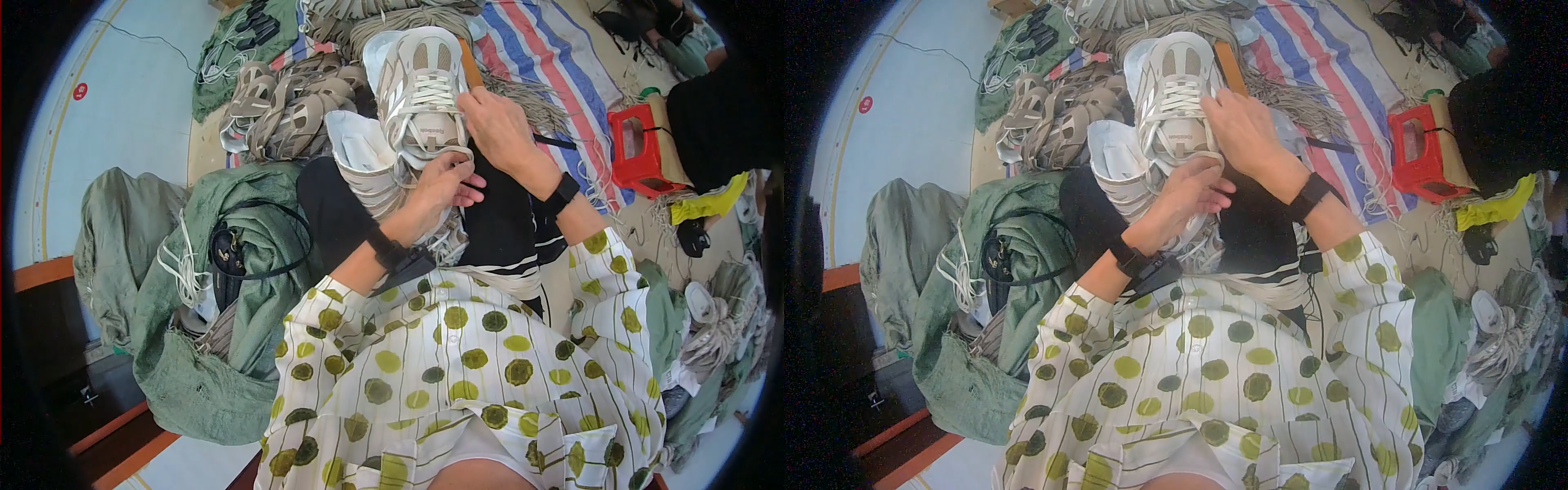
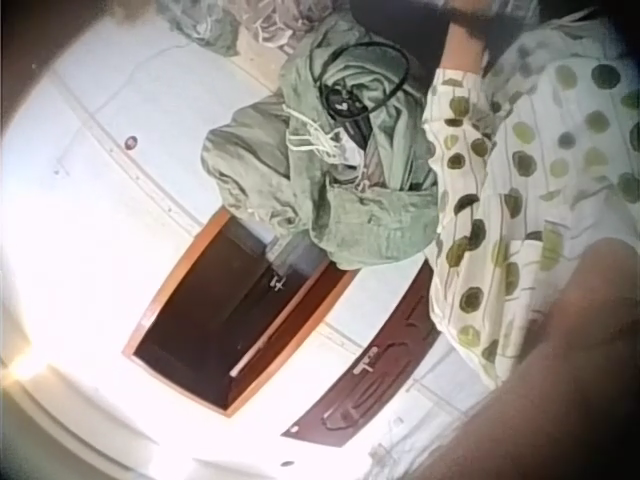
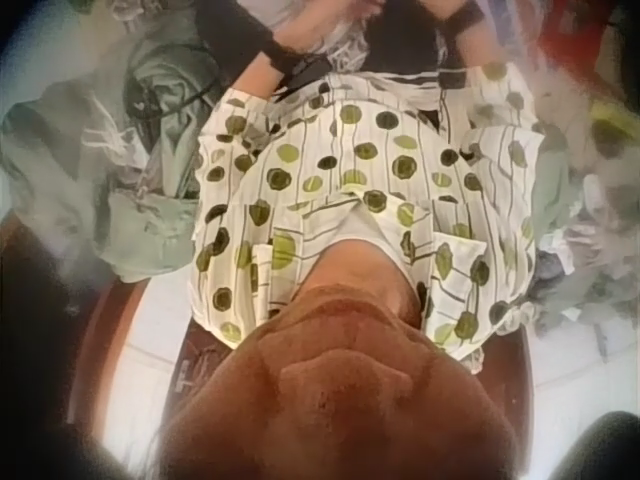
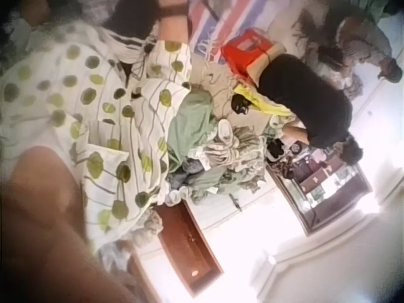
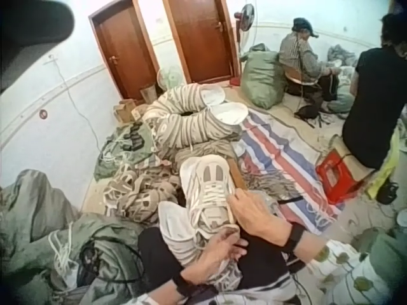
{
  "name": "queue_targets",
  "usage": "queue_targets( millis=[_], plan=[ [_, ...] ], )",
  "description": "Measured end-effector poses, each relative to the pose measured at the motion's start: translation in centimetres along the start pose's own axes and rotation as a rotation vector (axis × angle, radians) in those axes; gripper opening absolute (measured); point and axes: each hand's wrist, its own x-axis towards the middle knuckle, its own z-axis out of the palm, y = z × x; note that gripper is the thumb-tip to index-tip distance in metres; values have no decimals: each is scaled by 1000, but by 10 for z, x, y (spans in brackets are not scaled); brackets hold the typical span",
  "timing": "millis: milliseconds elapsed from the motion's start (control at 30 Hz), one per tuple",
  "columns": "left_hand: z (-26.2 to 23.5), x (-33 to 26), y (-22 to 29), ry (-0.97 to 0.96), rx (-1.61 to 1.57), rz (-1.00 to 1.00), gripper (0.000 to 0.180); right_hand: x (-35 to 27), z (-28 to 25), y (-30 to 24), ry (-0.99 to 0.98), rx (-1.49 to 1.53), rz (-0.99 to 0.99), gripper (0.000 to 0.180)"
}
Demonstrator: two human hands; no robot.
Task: The worker is lacing up white manufactured shoes while sitting in a workshop.
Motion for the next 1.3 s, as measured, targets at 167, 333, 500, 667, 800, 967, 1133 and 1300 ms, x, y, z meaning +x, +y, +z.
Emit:
queue_targets(
  millis=[167,333,500,667,800,967,1133,1300],
  plan=[
    [-8,10,-17,-116,-715,-103,22,-20,-7,20,-210,-117,212,8],
    [-4,-3,-29,-202,-811,-34,17,-27,-10,16,27,111,281,10],
    [-40,-41,-46,-293,-692,-69,19,-15,-7,17,240,475,355,12],
    [-42,-80,-36,193,0,60,21,-6,-2,20,278,481,355,10],
    [-33,-46,-14,450,456,601,27,-2,-3,21,264,529,404,10],
    [9,3,12,653,1102,838,39,-24,-18,7,277,525,461,15],
    [-23,34,-17,718,1321,765,24,-34,17,-8,348,584,429,11],
    [-34,20,-1,395,1101,763,13,-28,10,-12,323,513,413,9]
  ],
)
